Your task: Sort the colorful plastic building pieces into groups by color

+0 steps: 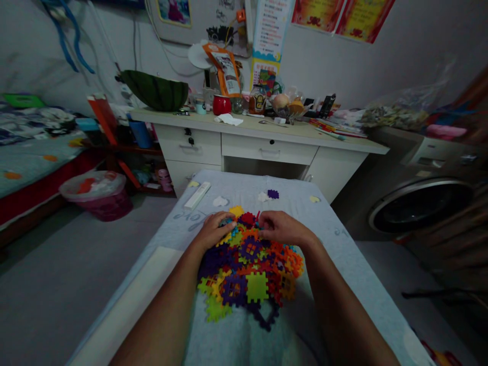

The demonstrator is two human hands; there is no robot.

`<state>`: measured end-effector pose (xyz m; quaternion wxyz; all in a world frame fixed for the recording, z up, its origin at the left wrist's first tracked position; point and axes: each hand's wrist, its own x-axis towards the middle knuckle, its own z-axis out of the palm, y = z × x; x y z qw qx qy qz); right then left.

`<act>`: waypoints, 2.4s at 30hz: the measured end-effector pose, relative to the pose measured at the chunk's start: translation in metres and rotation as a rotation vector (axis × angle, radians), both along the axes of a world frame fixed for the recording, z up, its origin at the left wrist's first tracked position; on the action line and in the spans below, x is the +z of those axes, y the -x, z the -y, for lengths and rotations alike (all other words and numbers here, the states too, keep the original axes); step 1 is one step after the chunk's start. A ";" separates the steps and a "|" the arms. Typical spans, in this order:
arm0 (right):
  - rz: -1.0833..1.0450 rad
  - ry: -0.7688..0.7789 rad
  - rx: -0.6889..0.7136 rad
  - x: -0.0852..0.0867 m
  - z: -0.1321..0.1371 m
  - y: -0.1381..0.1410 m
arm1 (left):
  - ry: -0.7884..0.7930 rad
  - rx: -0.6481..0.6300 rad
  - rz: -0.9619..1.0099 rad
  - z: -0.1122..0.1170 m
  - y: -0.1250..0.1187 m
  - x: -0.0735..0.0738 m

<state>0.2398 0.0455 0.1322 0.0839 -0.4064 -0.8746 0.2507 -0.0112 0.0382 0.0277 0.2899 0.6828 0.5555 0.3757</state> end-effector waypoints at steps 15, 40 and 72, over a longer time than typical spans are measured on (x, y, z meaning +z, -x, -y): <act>0.067 0.087 0.117 0.005 0.017 0.013 | -0.010 0.045 -0.060 -0.003 -0.002 -0.005; 0.114 -0.329 -0.587 -0.088 -0.161 -0.028 | 0.035 0.129 0.066 -0.011 -0.002 -0.007; -0.136 -0.079 -0.081 -0.046 -0.057 0.010 | 0.004 0.092 0.052 -0.009 -0.003 -0.008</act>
